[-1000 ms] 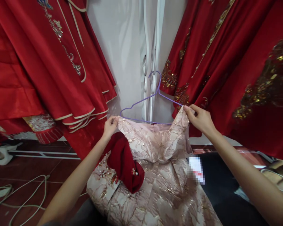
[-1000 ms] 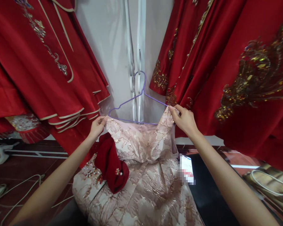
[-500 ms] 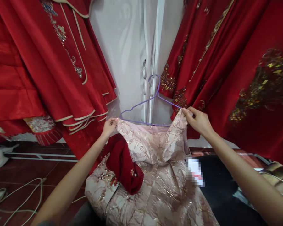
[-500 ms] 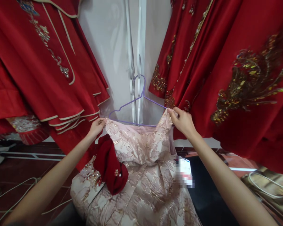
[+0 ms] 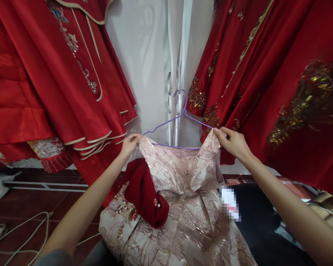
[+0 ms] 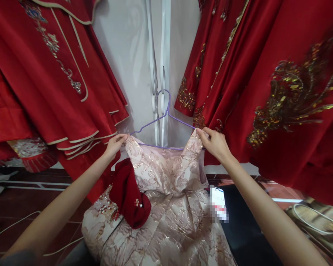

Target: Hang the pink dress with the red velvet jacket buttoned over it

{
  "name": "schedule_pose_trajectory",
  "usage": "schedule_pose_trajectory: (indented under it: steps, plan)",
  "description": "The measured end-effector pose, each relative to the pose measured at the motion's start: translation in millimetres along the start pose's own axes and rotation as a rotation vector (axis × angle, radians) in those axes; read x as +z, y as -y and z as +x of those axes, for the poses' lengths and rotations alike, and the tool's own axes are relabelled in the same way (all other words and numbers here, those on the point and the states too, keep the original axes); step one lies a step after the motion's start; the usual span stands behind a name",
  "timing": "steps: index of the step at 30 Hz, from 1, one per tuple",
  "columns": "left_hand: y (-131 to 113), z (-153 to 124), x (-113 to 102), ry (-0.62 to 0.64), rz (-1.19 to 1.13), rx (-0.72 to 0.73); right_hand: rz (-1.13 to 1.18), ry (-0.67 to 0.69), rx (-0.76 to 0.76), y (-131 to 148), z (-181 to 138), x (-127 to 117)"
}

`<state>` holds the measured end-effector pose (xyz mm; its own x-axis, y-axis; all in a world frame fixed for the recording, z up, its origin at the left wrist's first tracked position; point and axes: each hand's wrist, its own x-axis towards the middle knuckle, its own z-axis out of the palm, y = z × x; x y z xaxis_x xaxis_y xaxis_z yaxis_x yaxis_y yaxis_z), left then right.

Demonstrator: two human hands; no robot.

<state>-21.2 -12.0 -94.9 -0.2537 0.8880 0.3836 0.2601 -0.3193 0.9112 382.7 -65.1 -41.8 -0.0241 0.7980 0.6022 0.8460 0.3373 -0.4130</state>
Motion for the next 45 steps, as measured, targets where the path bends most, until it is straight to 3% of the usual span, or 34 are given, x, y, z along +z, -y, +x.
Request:
schedule_pose_trajectory:
  steps: [4,7,11,13,14,18,20,23,25,26,30,32,36,38,41,45]
  plan:
    - [-32.6,11.8,9.0,0.154,0.109,0.243,-0.008,0.014,-0.003,3.4,-3.5,-2.2]
    - [-54.8,14.9,9.5,0.303,0.35,0.41,-0.026,0.004,-0.007,4.3,-5.0,-1.7]
    - [-74.7,-12.3,2.9,0.055,0.728,0.497,-0.046,0.005,-0.006,2.2,-2.3,-0.2]
    - [-79.7,-43.6,0.8,0.076,0.815,0.538,-0.04,0.011,-0.013,1.3,-0.7,0.4]
    - [-80.4,-62.1,0.6,0.167,0.844,0.585,-0.035,0.013,-0.016,1.0,-0.2,0.6]
    - [-72.8,-127.2,1.8,0.743,0.928,0.865,-0.022,0.022,-0.02,0.5,-0.3,0.5]
    - [-67.4,-138.8,-0.2,0.833,0.971,0.923,-0.019,0.029,-0.015,0.8,-0.8,-0.4]
    - [-64.0,-125.9,-12.5,0.77,1.002,0.871,-0.001,0.035,-0.014,1.8,-1.1,-2.2]
    - [-62.6,-107.7,-26.3,0.693,0.991,0.751,0.007,0.037,-0.01,2.1,-0.9,-2.9]
    - [-60.7,-99.0,-33.7,0.681,0.971,0.66,0.008,0.039,-0.007,2.0,-0.7,-3.1]
    - [-41.2,-74.6,-56.6,0.87,0.79,0.19,0.012,0.046,0.009,0.2,0.2,-2.6]
    - [-28.8,-62.7,-61.9,0.832,0.642,0.055,0.024,0.042,0.02,-0.7,0.8,-2.2]
    - [-18.8,-24.6,-64.3,0.502,0.382,0.018,0.074,-0.011,0.057,-0.8,2.2,-0.2]
    - [-27.0,-3.8,-60.8,0.418,0.32,-0.014,0.093,-0.037,0.078,-1.3,2.9,1.4]
    - [-55.7,18.2,-45.6,0.37,0.256,-0.085,0.111,-0.021,0.092,-6.5,7.1,2.0]
    - [-106.9,29.8,-5.2,0.306,0.171,0.086,0.189,0.199,0.091,-19.4,29.5,-4.7]
